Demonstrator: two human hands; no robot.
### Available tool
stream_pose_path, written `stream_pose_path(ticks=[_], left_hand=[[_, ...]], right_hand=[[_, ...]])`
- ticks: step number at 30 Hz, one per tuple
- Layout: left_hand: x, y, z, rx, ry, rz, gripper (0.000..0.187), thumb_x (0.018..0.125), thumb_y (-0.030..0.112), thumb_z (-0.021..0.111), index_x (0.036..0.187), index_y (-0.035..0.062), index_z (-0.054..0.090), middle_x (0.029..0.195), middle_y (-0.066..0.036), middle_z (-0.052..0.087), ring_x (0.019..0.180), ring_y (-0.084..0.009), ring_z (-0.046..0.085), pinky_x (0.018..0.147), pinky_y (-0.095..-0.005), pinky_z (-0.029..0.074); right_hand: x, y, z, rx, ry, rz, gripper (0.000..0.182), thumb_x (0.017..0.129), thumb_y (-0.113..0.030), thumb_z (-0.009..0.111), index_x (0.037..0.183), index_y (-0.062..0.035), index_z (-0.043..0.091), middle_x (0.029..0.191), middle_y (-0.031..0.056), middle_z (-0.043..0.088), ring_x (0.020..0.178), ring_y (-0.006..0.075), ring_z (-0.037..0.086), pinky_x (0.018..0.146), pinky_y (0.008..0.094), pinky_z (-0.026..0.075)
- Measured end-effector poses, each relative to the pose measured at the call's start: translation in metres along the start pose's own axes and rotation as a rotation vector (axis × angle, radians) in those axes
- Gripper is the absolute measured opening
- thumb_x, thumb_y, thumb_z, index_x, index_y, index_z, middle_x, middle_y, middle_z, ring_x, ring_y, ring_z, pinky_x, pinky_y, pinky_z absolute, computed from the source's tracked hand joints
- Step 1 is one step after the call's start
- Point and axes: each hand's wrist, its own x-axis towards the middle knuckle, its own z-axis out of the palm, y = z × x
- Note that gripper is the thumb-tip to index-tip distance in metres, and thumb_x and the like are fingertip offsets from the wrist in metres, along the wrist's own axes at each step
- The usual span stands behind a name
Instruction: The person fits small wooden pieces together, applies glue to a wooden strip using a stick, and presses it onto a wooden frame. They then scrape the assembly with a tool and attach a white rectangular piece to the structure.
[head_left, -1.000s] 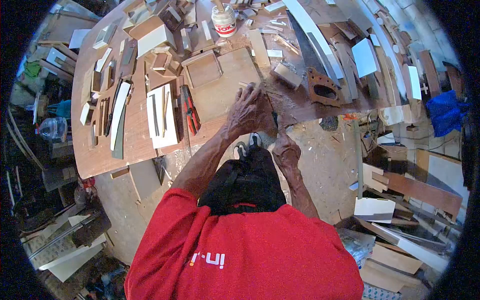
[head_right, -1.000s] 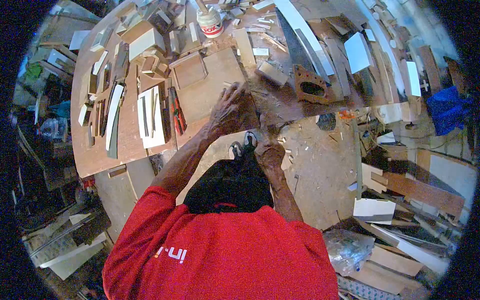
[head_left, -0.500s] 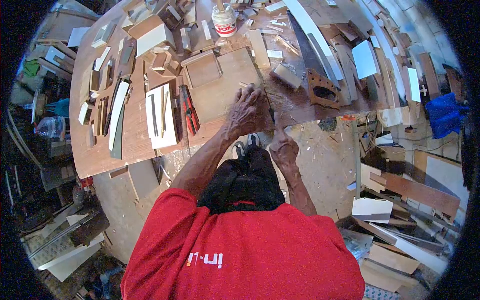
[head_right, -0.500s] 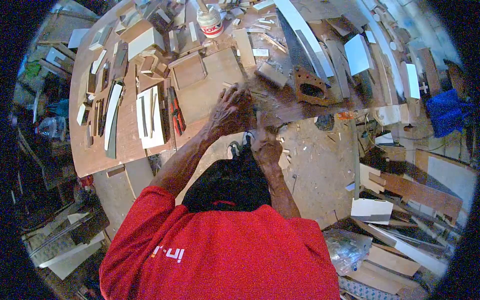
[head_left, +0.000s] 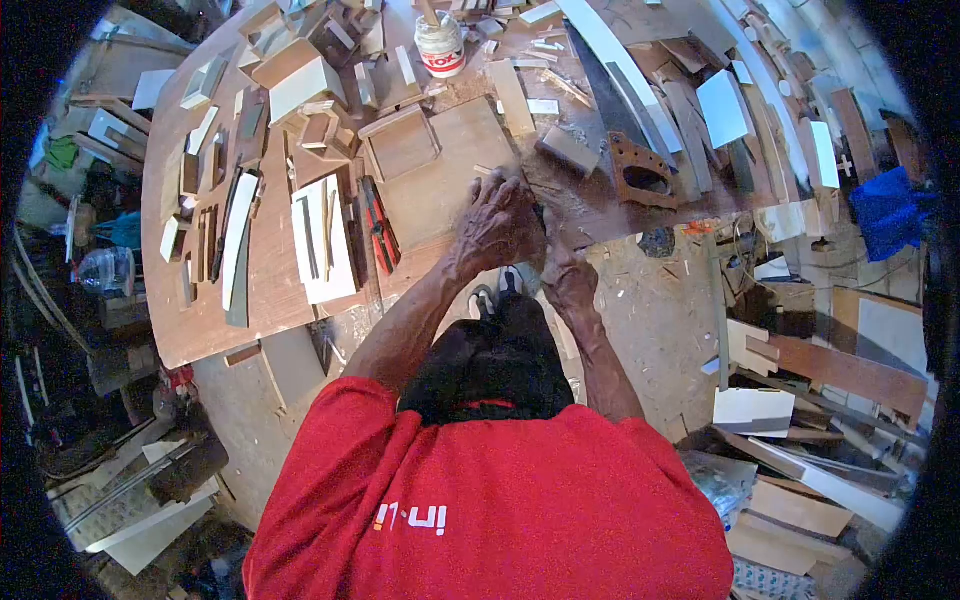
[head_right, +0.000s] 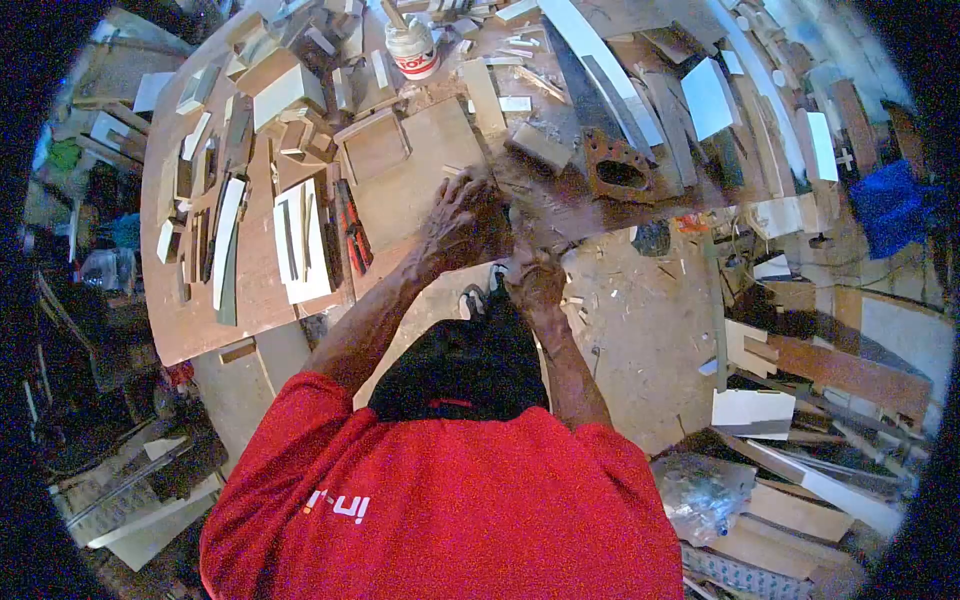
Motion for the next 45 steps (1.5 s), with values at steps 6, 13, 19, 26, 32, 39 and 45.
stream_pose_path(ticks=[6, 13, 19, 26, 32, 39, 45], left_hand=[[-0.004, -0.011, 0.011, 0.052, -0.016, 0.001, 0.074, 0.059, 0.033, 0.074, 0.126, 0.0072, 0.055, 0.137, -0.014, 0.039, 0.134, -0.0394, 0.027, 0.107, -0.0573, 0.025], [-0.004, -0.014, 0.015, 0.129, -0.105, -0.005, 0.073, 0.07, 0.043, 0.07, 0.134, 0.0133, 0.049, 0.139, -0.014, 0.042, 0.135, -0.0381, 0.029, 0.109, -0.0567, 0.024], [-0.005, -0.001, 0.005, 0.081, -0.095, -0.041, 0.075, 0.07, 0.042, 0.071, 0.135, 0.0136, 0.048, 0.14, -0.013, 0.04, 0.136, -0.0375, 0.027, 0.109, -0.0571, 0.025], [-0.004, -0.008, 0.007, 0.066, -0.098, -0.015, 0.066, 0.071, 0.037, 0.07, 0.13, 0.0124, 0.054, 0.14, -0.014, 0.04, 0.136, -0.0371, 0.028, 0.108, -0.0572, 0.025], [0.0, -0.004, 0.005, 0.051, 0.037, 0.009, 0.051, 0.071, 0.026, 0.067, 0.118, 0.0071, 0.06, 0.131, -0.016, 0.044, 0.131, -0.0358, 0.034, 0.102, -0.0565, 0.03], [0.02, -0.025, 0.017, 0.063, 0.197, 0.095, 0.043, 0.069, 0.028, 0.07, 0.107, 0.0079, 0.062, 0.103, -0.009, 0.058, 0.108, -0.029, 0.052, 0.096, -0.0509, 0.036], [0.031, -0.039, 0.025, 0.052, 0.088, -0.05, 0.051, 0.074, 0.027, 0.067, 0.119, 0.0044, 0.056, 0.101, -0.012, 0.059, 0.105, -0.0295, 0.054, 0.094, -0.0472, 0.039]], right_hand=[[-0.004, -0.023, -0.034, -0.065, -0.19, 0.082, 0.072, 0.079, -0.015, 0.054, 0.147, -0.0246, 0.031, 0.079, 0.0203, 0.065, 0.072, 0.0411, 0.063, 0.063, 0.0491, 0.048], [0.007, -0.014, -0.025, -0.019, -0.114, -0.019, 0.073, 0.079, -0.012, 0.051, 0.148, -0.0224, 0.03, 0.079, 0.0211, 0.064, 0.071, 0.0407, 0.062, 0.063, 0.0484, 0.048], [-0.003, 0.039, 0.03, -0.113, -0.027, -0.1, 0.056, 0.067, -0.027, 0.075, 0.12, -0.0152, 0.059, 0.082, 0.0116, 0.067, 0.073, 0.0318, 0.065, 0.07, 0.0401, 0.053], [0.008, -0.012, -0.031, -0.051, -0.246, 0.061, 0.06, 0.078, -0.017, 0.055, 0.138, -0.0179, 0.046, 0.08, 0.0184, 0.066, 0.073, 0.0399, 0.063, 0.067, 0.046, 0.051], [-0.014, 0.026, -0.02, -0.091, -0.225, -0.004, 0.057, 0.078, -0.022, 0.057, 0.134, -0.014, 0.049, 0.081, 0.0209, 0.066, 0.078, 0.0401, 0.064, 0.067, 0.0483, 0.05], [0.022, -0.012, -0.045, -0.048, -0.229, 0.336, 0.045, 0.091, -0.025, 0.052, 0.132, -0.0056, 0.047, 0.086, 0.0228, 0.066, 0.079, 0.043, 0.063, 0.066, 0.0519, 0.048], [0.06, 0.004, -0.031, -0.031, 0.164, 0.146, 0.038, 0.095, -0.029, 0.047, 0.122, -0.0039, 0.058, 0.103, 0.0219, 0.066, 0.089, 0.0406, 0.064, 0.077, 0.0496, 0.051]])
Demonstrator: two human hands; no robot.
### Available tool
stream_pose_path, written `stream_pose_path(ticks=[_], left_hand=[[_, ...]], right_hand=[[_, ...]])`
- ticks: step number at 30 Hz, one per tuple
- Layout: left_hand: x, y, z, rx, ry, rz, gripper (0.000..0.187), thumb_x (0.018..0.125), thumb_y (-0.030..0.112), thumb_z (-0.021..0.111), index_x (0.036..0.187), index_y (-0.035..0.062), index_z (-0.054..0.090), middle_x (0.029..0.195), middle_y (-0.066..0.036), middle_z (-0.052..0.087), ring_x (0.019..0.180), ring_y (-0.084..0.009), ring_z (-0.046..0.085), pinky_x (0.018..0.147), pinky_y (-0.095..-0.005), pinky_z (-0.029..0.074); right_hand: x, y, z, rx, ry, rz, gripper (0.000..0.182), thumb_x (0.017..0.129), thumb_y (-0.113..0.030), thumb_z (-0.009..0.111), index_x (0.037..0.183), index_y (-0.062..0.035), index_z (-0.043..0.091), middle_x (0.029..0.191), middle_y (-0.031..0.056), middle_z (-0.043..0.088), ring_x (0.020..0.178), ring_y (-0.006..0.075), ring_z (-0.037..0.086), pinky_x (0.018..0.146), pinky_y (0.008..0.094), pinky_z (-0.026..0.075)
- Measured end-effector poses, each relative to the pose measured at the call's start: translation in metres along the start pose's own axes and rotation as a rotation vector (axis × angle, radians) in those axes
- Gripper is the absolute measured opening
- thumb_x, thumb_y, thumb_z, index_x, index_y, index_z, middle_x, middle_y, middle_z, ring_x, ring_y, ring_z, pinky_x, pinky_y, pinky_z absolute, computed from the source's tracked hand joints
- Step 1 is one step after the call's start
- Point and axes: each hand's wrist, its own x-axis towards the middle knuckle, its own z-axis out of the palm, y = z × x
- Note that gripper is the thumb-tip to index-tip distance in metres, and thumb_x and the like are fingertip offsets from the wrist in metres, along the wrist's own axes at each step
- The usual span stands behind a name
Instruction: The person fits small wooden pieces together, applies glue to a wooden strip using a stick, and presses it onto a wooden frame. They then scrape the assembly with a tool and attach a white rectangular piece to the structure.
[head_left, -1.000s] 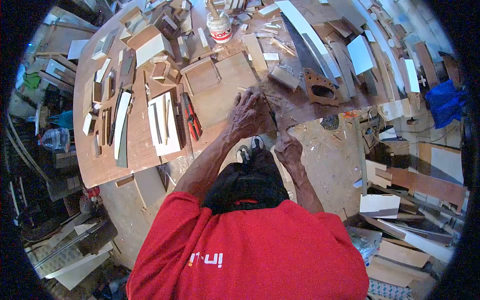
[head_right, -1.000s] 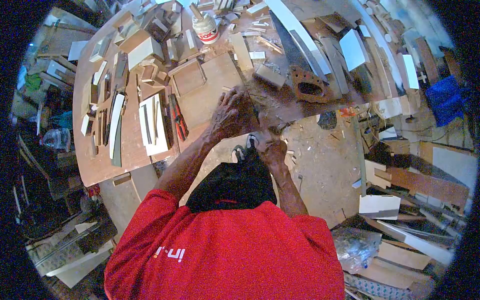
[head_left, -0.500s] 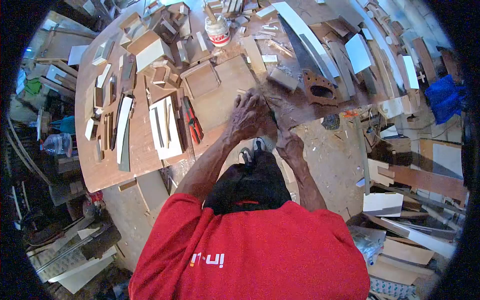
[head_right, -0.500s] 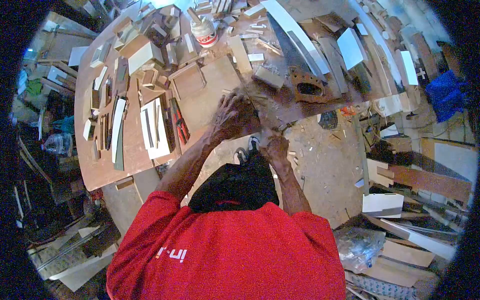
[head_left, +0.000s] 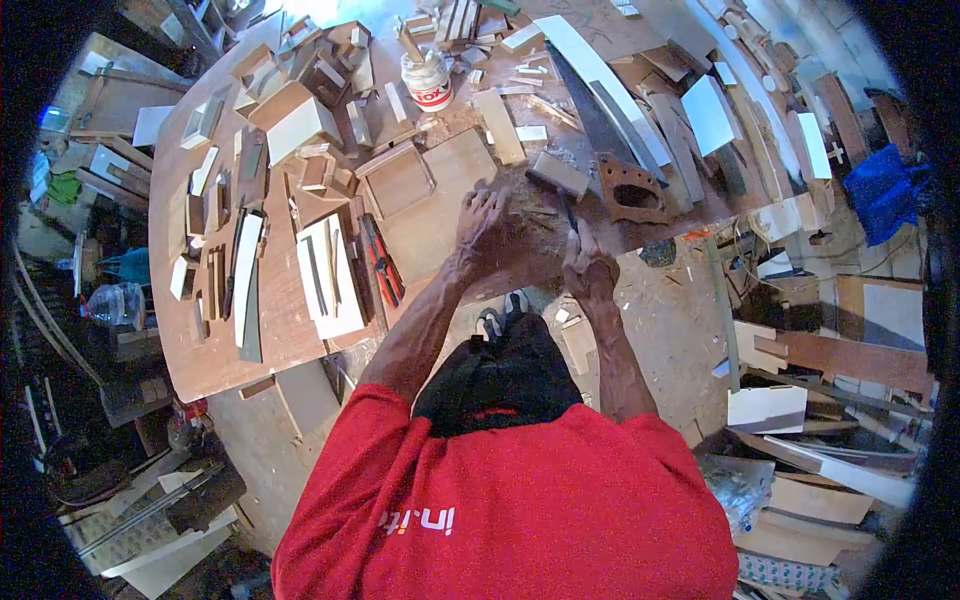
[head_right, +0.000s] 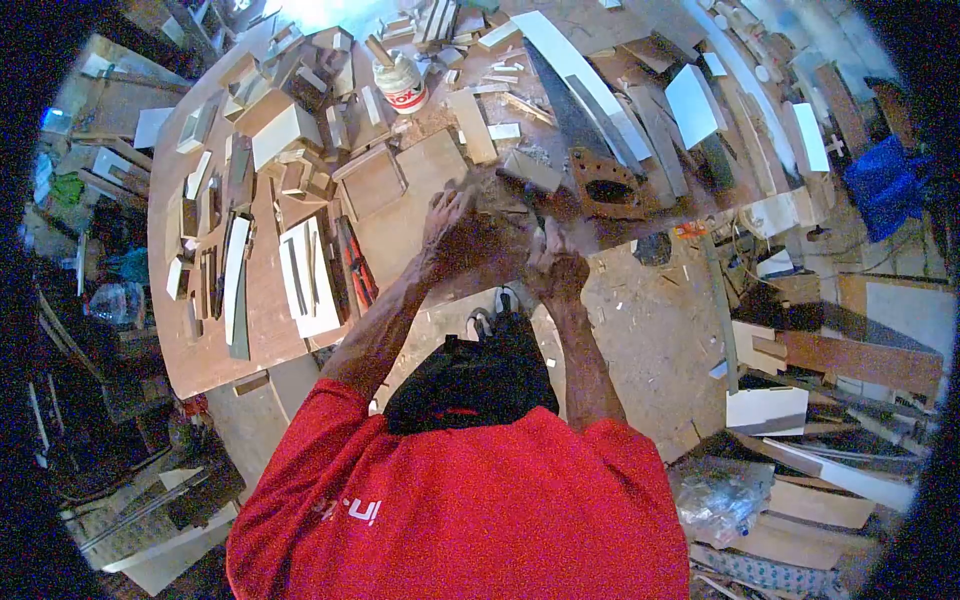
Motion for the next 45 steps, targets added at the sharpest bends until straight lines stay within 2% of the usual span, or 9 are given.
stream_pose_path(ticks=[6, 12, 18, 20, 27, 31, 34, 42, 45], left_hand=[[0.004, 0.011, -0.015, -0.129, 0.029, -0.155, 0.059, 0.074, 0.027, 0.073, 0.123, 0.0034, 0.05, 0.101, -0.017, 0.063, 0.1, -0.0334, 0.057, 0.087, -0.0434, 0.046], [-0.007, 0.009, -0.03, -0.532, 0.191, -0.411, 0.037, 0.088, 0.014, 0.065, 0.121, 0.0023, 0.053, 0.097, -0.015, 0.063, 0.073, -0.0246, 0.063, 0.069, -0.0358, 0.052], [-0.003, 0.02, -0.061, -0.976, 0.201, -0.666, 0.02, 0.093, 0.012, 0.061, 0.109, 0.0017, 0.065, 0.077, -0.002, 0.061, 0.067, -0.0086, 0.055, 0.062, -0.0255, 0.047], [0.001, 0.019, -0.064, -1.195, 0.151, -0.785, 0.019, 0.091, 0.012, 0.064, 0.107, 0.0017, 0.067, 0.076, -0.003, 0.063, 0.066, -0.0091, 0.055, 0.061, -0.0242, 0.046], [0.011, 0.02, -0.066, -1.301, 0.168, -0.841, 0.017, 0.086, 0.009, 0.067, 0.101, 0.002, 0.069, 0.079, -0.003, 0.065, 0.067, -0.0083, 0.056, 0.06, -0.0227, 0.046], [0.015, 0.018, -0.061, -1.28, 0.14, -0.895, 0.018, 0.085, 0.01, 0.069, 0.101, 0.0019, 0.069, 0.079, -0.003, 0.066, 0.066, -0.0083, 0.057, 0.058, -0.0226, 0.046], [0.016, 0.02, -0.058, -1.234, 0.119, -0.912, 0.019, 0.085, 0.011, 0.069, 0.101, 0.0011, 0.069, 0.079, -0.004, 0.066, 0.066, -0.0089, 0.058, 0.057, -0.023, 0.046], [0.023, 0.029, -0.054, -1.137, 0.102, -0.959, 0.02, 0.087, 0.017, 0.067, 0.098, 0.0002, 0.07, 0.079, -0.005, 0.067, 0.067, -0.01, 0.059, 0.057, -0.0243, 0.046], [0.027, 0.031, -0.052, -1.192, 0.13, -0.9, 0.02, 0.086, 0.016, 0.067, 0.098, -0.0001, 0.07, 0.079, -0.005, 0.067, 0.067, -0.0099, 0.059, 0.058, -0.0244, 0.046]], right_hand=[[0.034, -0.016, 0.02, -0.016, 0.11, -0.129, 0.031, 0.087, -0.029, 0.057, 0.103, -0.0024, 0.06, 0.094, 0.0203, 0.064, 0.088, 0.0397, 0.061, 0.078, 0.0494, 0.049], [0.043, -0.041, 0.032, -0.166, 0.012, -0.246, 0.036, 0.085, -0.034, 0.06, 0.101, -0.0012, 0.058, 0.091, 0.0206, 0.056, 0.092, 0.0393, 0.057, 0.083, 0.0506, 0.047], [0.068, -0.036, 0.004, -0.051, 0.001, -0.195, 0.043, 0.08, -0.033, 0.067, 0.114, -0.0079, 0.059, 0.116, 0.0208, 0.051, 0.113, 0.04, 0.048, 0.095, 0.0494, 0.04], [0.081, -0.008, 0.013, -0.337, 0.045, -0.366, 0.046, 0.079, -0.032, 0.068, 0.117, -0.0089, 0.058, 0.122, 0.0204, 0.048, 0.116, 0.0387, 0.045, 0.099, 0.0514, 0.035], [0.109, 0.016, 0.016, -0.386, -0.194, -0.408, 0.049, 0.074, -0.032, 0.072, 0.117, -0.0132, 0.057, 0.115, 0.0123, 0.052, 0.106, 0.0324, 0.052, 0.09, 0.0493, 0.038], [0.108, 0.035, 0.028, -0.349, 0.001, -0.535, 0.051, 0.074, -0.031, 0.073, 0.118, -0.0141, 0.055, 0.113, 0.0119, 0.053, 0.106, 0.0323, 0.052, 0.088, 0.049, 0.04], [0.117, 0.028, 0.019, -0.29, -0.319, -0.397, 0.063, 0.074, -0.039, 0.072, 0.129, -0.0154, 0.051, 0.118, 0.0152, 0.051, 0.114, 0.0385, 0.048, 0.091, 0.0563, 0.04], [0.119, -0.029, -0.029, 0.202, -0.213, -0.429, 0.049, 0.081, -0.028, 0.064, 0.128, -0.0168, 0.055, 0.112, 0.0193, 0.057, 0.104, 0.0368, 0.057, 0.082, 0.0501, 0.049], [0.114, -0.024, -0.019, 0.084, -0.285, -0.633, 0.044, 0.082, -0.022, 0.061, 0.126, -0.0181, 0.06, 0.114, 0.0196, 0.06, 0.103, 0.0378, 0.058, 0.084, 0.0462, 0.048]])
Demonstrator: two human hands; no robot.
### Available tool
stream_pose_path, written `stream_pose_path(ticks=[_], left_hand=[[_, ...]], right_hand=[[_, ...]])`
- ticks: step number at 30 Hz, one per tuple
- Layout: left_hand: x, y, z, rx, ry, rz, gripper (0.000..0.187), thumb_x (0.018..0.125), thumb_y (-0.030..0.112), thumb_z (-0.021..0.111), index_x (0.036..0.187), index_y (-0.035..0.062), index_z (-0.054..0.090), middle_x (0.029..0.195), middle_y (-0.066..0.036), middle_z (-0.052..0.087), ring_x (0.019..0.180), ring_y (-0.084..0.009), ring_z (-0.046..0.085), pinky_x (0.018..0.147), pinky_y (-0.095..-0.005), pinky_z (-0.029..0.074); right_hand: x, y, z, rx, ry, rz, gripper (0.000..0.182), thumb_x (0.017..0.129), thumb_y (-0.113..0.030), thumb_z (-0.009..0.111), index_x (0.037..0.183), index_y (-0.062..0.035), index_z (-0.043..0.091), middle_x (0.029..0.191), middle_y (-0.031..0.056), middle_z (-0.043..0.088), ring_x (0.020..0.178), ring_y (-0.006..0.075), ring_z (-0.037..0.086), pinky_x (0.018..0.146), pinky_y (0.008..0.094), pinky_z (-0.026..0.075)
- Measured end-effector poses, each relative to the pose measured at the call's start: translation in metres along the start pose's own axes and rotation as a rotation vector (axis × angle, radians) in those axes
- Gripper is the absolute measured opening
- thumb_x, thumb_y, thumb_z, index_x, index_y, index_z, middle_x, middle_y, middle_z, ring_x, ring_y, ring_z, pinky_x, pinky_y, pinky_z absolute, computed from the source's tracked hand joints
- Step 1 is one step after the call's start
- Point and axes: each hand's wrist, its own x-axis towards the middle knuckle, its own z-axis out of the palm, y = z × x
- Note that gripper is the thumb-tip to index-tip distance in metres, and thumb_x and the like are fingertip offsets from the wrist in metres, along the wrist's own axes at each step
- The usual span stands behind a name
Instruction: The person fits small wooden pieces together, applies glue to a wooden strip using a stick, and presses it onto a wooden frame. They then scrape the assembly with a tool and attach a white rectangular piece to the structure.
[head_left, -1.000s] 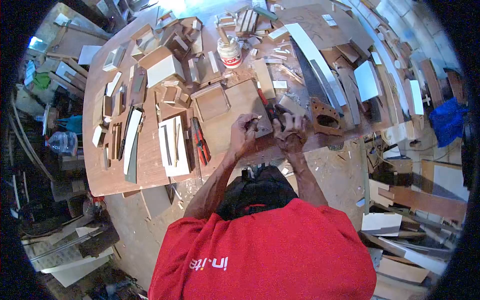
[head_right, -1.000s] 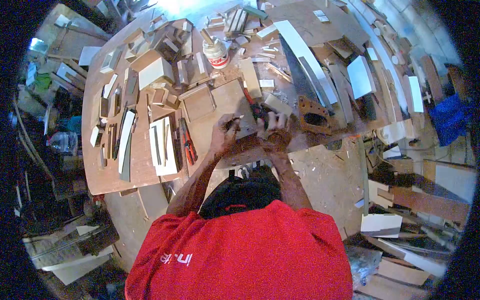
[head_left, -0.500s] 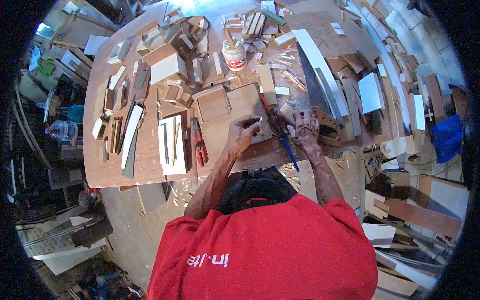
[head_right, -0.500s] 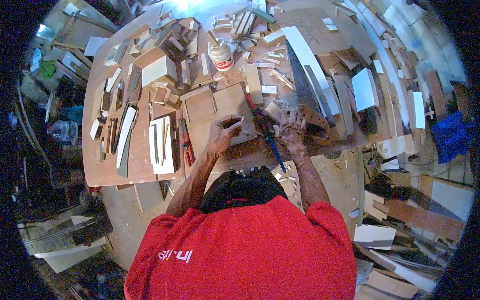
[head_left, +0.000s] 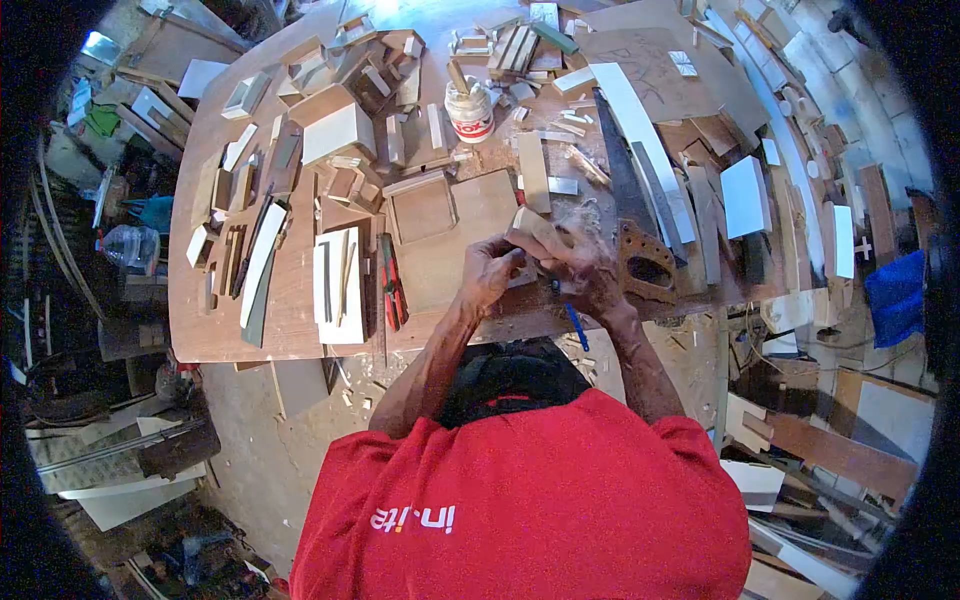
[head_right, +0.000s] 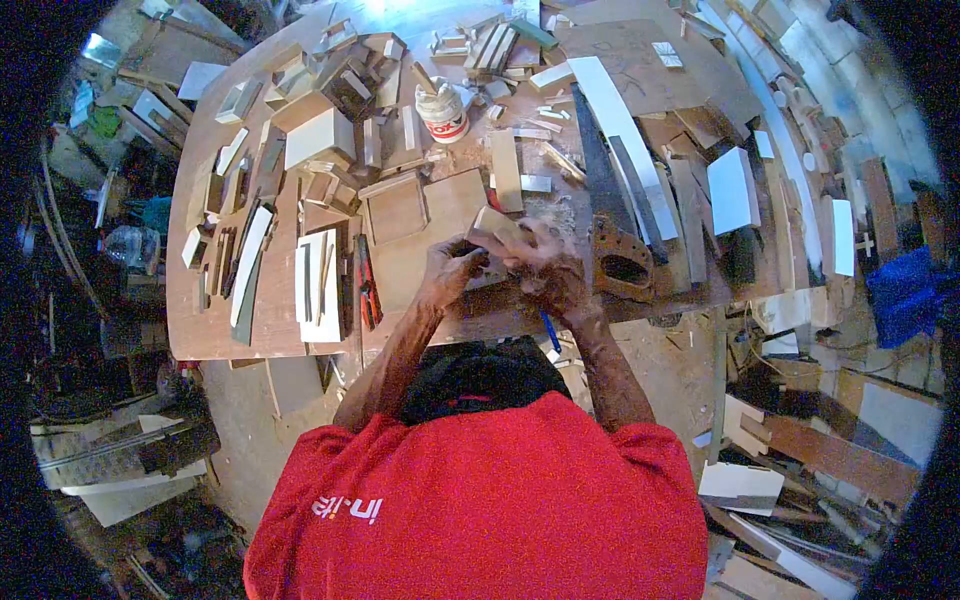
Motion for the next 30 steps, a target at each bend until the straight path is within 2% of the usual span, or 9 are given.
stream_pose_path(ticks=[1, 2, 7, 11, 14, 19, 23, 25, 30], left_hand=[[-0.001, 0.002, 0.001, -0.009, 0.001, -0.031, 0.02, 0.086, 0.015, 0.067, 0.097, -0.0006, 0.07, 0.078, -0.004, 0.066, 0.067, -0.0098, 0.058, 0.059, -0.0245, 0.046], [-0.004, 0.005, 0.001, -0.019, 0.007, -0.062, 0.019, 0.086, 0.015, 0.066, 0.096, -0.001, 0.07, 0.078, -0.003, 0.066, 0.066, -0.0098, 0.057, 0.059, -0.0245, 0.046], [-0.013, 0.008, 0.002, -0.088, -0.039, -0.014, 0.015, 0.087, 0.011, 0.065, 0.094, -0.0016, 0.069, 0.078, -0.002, 0.065, 0.066, -0.0091, 0.055, 0.06, -0.0243, 0.046], [-0.018, 0.027, 0.002, -0.391, -0.169, -0.112, 0.013, 0.087, 0.006, 0.063, 0.097, -0.0013, 0.067, 0.08, -0.001, 0.063, 0.067, -0.0086, 0.054, 0.059, -0.0234, 0.044], [-0.018, 0.037, 0.007, -0.246, -0.094, -0.093, 0.012, 0.089, 0.006, 0.062, 0.099, -0.0002, 0.066, 0.08, -0.001, 0.061, 0.068, -0.0089, 0.054, 0.058, -0.0225, 0.043], [-0.016, 0.033, 0.003, -0.526, -0.225, -0.154, 0.013, 0.09, 0.006, 0.061, 0.102, 0.0011, 0.063, 0.083, -0.002, 0.061, 0.072, -0.01, 0.056, 0.058, -0.0222, 0.045], [-0.008, 0.026, -0.001, -0.559, -0.185, -0.182, 0.011, 0.09, 0.005, 0.06, 0.1, 0.0013, 0.063, 0.086, -0.003, 0.061, 0.074, -0.0106, 0.058, 0.06, -0.0237, 0.049], [-0.008, 0.028, 0.0, -0.535, -0.193, -0.173, 0.01, 0.09, 0.005, 0.061, 0.099, 0.0013, 0.063, 0.086, -0.003, 0.062, 0.073, -0.0108, 0.058, 0.06, -0.0241, 0.049], [-0.011, 0.035, -0.001, -0.501, -0.175, -0.148, 0.009, 0.088, 0.004, 0.061, 0.097, 0.001, 0.063, 0.087, -0.004, 0.063, 0.072, -0.0112, 0.059, 0.06, -0.0249, 0.049]], right_hand=[[0.002, 0.0, -0.001, 0.039, 0.009, -0.127, 0.041, 0.082, -0.018, 0.06, 0.123, -0.0148, 0.062, 0.116, 0.0205, 0.06, 0.107, 0.0396, 0.056, 0.088, 0.0464, 0.046], [0.005, -0.001, -0.01, -0.016, -0.078, 0.039, 0.041, 0.082, -0.016, 0.059, 0.123, -0.0122, 0.061, 0.118, 0.0207, 0.06, 0.109, 0.0394, 0.055, 0.09, 0.0464, 0.045], [0.005, -0.014, -0.025, 0.162, -0.009, -0.082, 0.038, 0.081, -0.013, 0.059, 0.118, -0.0072, 0.062, 0.118, 0.0201, 0.06, 0.108, 0.0381, 0.056, 0.09, 0.0454, 0.045], [0.002, 0.011, -0.014, -0.007, 0.009, -0.072, 0.045, 0.082, -0.029, 0.065, 0.124, -0.0123, 0.061, 0.11, 0.0198, 0.063, 0.101, 0.0391, 0.058, 0.086, 0.0479, 0.046], [-0.004, 0.001, -0.011, 0.298, 0.13, -0.08, 0.05, 0.075, -0.018, 0.063, 0.123, -0.0072, 0.061, 0.104, 0.0225, 0.064, 0.095, 0.0386, 0.061, 0.081, 0.0435, 0.049], [0.0, 0.019, -0.023, 0.097, 0.089, -0.026, 0.049, 0.076, -0.012, 0.059, 0.125, -0.0069, 0.059, 0.11, 0.0248, 0.062, 0.097, 0.0387, 0.061, 0.083, 0.045, 0.049], [-0.002, -0.011, -0.037, 0.35, 0.083, 0.162, 0.053, 0.074, -0.009, 0.059, 0.128, -0.0102, 0.057, 0.117, 0.0215, 0.06, 0.108, 0.0378, 0.058, 0.092, 0.0403, 0.046], [-0.003, -0.024, -0.035, 0.304, 0.081, -0.102, 0.052, 0.076, -0.006, 0.06, 0.128, -0.0102, 0.058, 0.119, 0.0204, 0.06, 0.11, 0.0373, 0.056, 0.093, 0.039, 0.046], [-0.004, 0.01, -0.02, 0.254, 0.148, 0.124, 0.049, 0.079, -0.004, 0.059, 0.128, -0.0112, 0.058, 0.113, 0.0203, 0.063, 0.108, 0.0357, 0.058, 0.094, 0.0424, 0.045]])
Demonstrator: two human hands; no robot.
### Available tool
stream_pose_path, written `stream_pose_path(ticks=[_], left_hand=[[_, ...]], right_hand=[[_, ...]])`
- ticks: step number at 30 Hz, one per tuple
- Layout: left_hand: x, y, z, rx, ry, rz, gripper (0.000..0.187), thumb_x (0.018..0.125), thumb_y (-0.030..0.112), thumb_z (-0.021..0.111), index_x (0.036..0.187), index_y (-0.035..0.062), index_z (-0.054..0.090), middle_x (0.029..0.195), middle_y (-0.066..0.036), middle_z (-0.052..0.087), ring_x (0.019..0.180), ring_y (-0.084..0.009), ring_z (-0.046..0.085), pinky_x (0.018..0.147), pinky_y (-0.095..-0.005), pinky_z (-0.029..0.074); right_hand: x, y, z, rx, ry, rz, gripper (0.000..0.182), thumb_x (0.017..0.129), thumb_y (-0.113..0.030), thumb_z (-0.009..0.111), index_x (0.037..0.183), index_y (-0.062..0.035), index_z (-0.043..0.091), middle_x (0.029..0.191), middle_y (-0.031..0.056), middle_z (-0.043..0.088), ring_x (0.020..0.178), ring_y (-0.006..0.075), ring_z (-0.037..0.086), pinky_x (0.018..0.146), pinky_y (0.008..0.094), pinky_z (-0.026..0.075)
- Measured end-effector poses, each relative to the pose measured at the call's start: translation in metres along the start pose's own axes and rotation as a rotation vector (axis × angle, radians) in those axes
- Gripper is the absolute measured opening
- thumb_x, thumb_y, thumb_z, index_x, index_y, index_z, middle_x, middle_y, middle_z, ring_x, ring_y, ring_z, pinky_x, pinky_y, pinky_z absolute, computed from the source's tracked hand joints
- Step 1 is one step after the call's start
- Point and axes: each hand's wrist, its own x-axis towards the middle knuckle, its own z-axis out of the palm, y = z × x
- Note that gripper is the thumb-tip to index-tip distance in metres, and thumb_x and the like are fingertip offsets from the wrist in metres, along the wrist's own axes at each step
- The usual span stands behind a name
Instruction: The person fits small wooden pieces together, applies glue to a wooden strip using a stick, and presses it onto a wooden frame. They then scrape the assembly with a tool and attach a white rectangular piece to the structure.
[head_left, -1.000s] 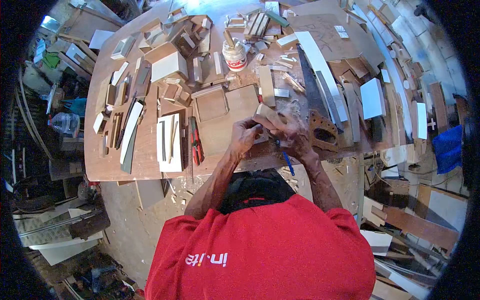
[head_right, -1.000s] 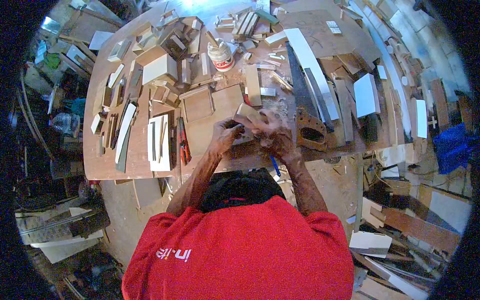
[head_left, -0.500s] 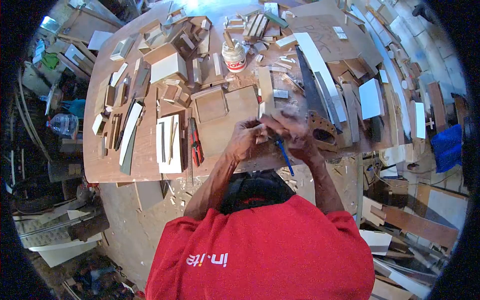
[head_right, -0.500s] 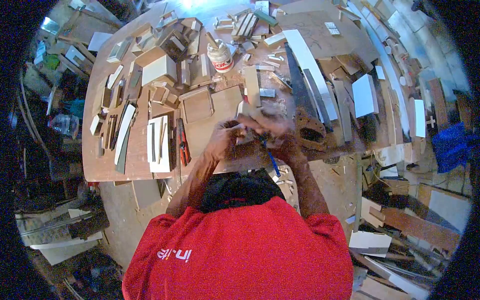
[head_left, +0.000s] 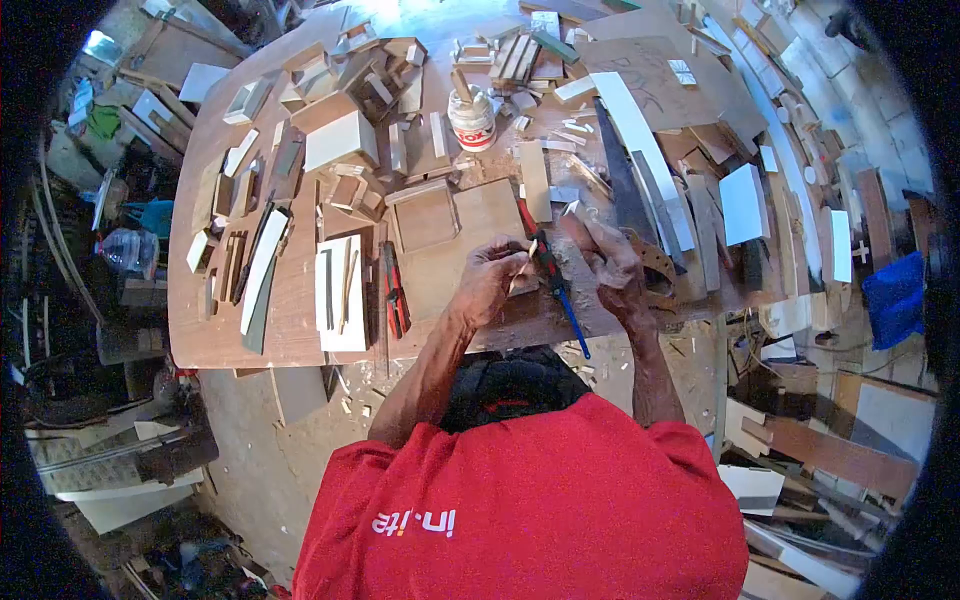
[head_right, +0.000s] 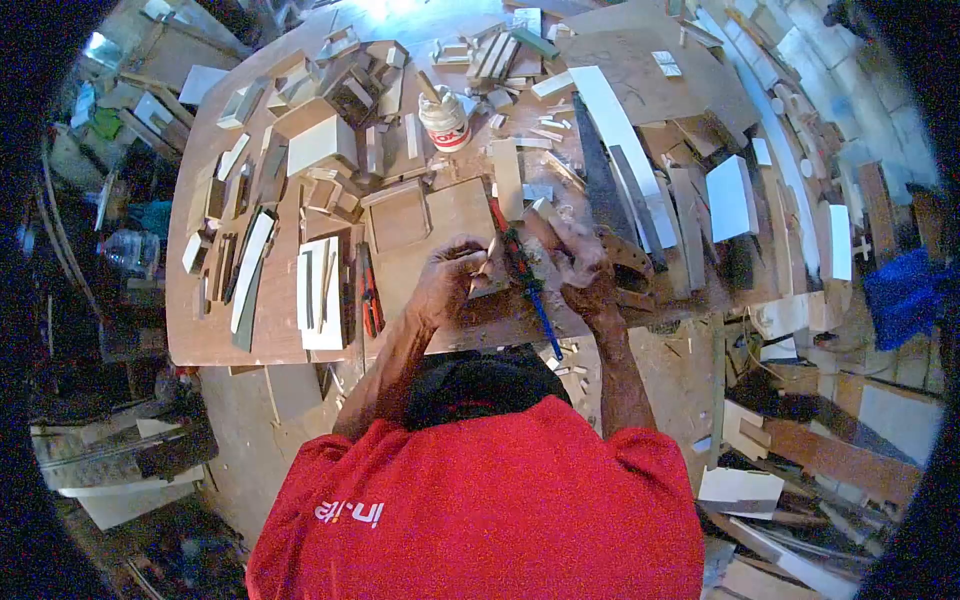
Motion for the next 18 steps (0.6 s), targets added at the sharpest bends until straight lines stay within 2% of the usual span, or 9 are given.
stream_pose_path(ticks=[2, 4, 6, 9, 10, 12, 15, 16, 18], left_hand=[[-0.004, 0.002, 0.008, -0.002, 0.053, 0.031, 0.011, 0.088, 0.003, 0.062, 0.098, 0.0002, 0.063, 0.085, -0.005, 0.063, 0.071, -0.0107, 0.058, 0.06, -0.0248, 0.048], [0.002, -0.005, 0.003, 0.049, 0.021, 0.044, 0.011, 0.088, 0.003, 0.062, 0.098, 0.0, 0.063, 0.084, -0.005, 0.063, 0.071, -0.0104, 0.057, 0.06, -0.0249, 0.048], [0.002, -0.007, 0.0, 0.1, -0.004, 0.052, 0.012, 0.088, 0.004, 0.063, 0.099, -0.0003, 0.064, 0.083, -0.005, 0.063, 0.071, -0.0101, 0.056, 0.06, -0.0249, 0.048], [0.0, -0.004, 0.001, 0.175, -0.061, 0.018, 0.015, 0.088, 0.005, 0.064, 0.101, -0.0004, 0.064, 0.082, -0.004, 0.062, 0.068, -0.0102, 0.055, 0.059, -0.0237, 0.046], [-0.002, -0.005, 0.001, 0.157, -0.052, 0.041, 0.016, 0.088, 0.006, 0.064, 0.103, 0.0, 0.064, 0.081, -0.004, 0.062, 0.067, -0.0102, 0.054, 0.058, -0.0233, 0.045], [-0.003, 0.0, 0.003, 0.141, -0.04, 0.072, 0.017, 0.088, 0.006, 0.065, 0.104, 0.0004, 0.065, 0.08, -0.003, 0.062, 0.065, -0.0102, 0.054, 0.058, -0.023, 0.045], [-0.009, 0.006, 0.007, 0.275, -0.032, 0.124, 0.021, 0.088, 0.006, 0.065, 0.108, 0.0009, 0.064, 0.078, -0.002, 0.062, 0.064, -0.0092, 0.054, 0.058, -0.0226, 0.045], [-0.009, 0.008, 0.009, 0.332, -0.003, 0.174, 0.026, 0.087, 0.005, 0.066, 0.112, 0.0007, 0.063, 0.078, -0.002, 0.062, 0.065, -0.009, 0.055, 0.059, -0.0231, 0.046], [-0.011, 0.015, 0.012, 0.391, 0.034, 0.232, 0.03, 0.086, 0.005, 0.067, 0.115, 0.0005, 0.061, 0.078, -0.002, 0.063, 0.067, -0.0087, 0.056, 0.06, -0.0235, 0.046]], right_hand=[[-0.013, -0.007, 0.007, -0.068, -0.006, -0.057, 0.043, 0.083, -0.009, 0.061, 0.125, -0.0084, 0.059, 0.117, 0.0193, 0.062, 0.108, 0.0356, 0.059, 0.093, 0.0423, 0.045], [-0.009, -0.016, 0.01, -0.143, 0.01, -0.123, 0.037, 0.087, -0.014, 0.064, 0.123, -0.0057, 0.06, 0.12, 0.0184, 0.061, 0.107, 0.0355, 0.06, 0.091, 0.0421, 0.046], [0.0, -0.042, 0.005, 0.082, -0.006, -0.122, 0.047, 0.081, -0.009, 0.058, 0.128, -0.0124, 0.058, 0.114, 0.0197, 0.063, 0.109, 0.0357, 0.058, 0.095, 0.045, 0.044], [0.004, -0.034, 0.002, -0.037, -0.045, -0.178, 0.048, 0.08, -0.011, 0.061, 0.128, -0.0132, 0.058, 0.116, 0.0178, 0.061, 0.109, 0.0366, 0.057, 0.094, 0.0455, 0.045], [0.003, -0.025, 0.002, -0.039, -0.047, -0.178, 0.048, 0.08, -0.011, 0.061, 0.128, -0.0132, 0.058, 0.116, 0.0178, 0.061, 0.109, 0.0366, 0.057, 0.094, 0.0455, 0.045], [0.0, 0.004, 0.01, -0.2, -0.033, 0.055, 0.048, 0.078, -0.014, 0.063, 0.126, -0.0133, 0.058, 0.119, 0.017, 0.058, 0.109, 0.0394, 0.054, 0.093, 0.0474, 0.045], [-0.012, 0.037, 0.024, -0.359, -0.126, 0.105, 0.049, 0.078, -0.015, 0.066, 0.125, -0.0124, 0.057, 0.12, 0.0172, 0.055, 0.109, 0.0415, 0.051, 0.091, 0.049, 0.045], [-0.015, 0.044, 0.029, -0.433, -0.065, -0.004, 0.051, 0.078, -0.014, 0.069, 0.127, -0.0139, 0.058, 0.115, 0.0151, 0.057, 0.102, 0.0386, 0.054, 0.088, 0.0446, 0.046], [-0.011, 0.018, 0.024, -0.373, -0.001, -0.009, 0.044, 0.079, -0.016, 0.068, 0.121, -0.0111, 0.061, 0.119, 0.0164, 0.055, 0.107, 0.0389, 0.053, 0.09, 0.0453, 0.046]])
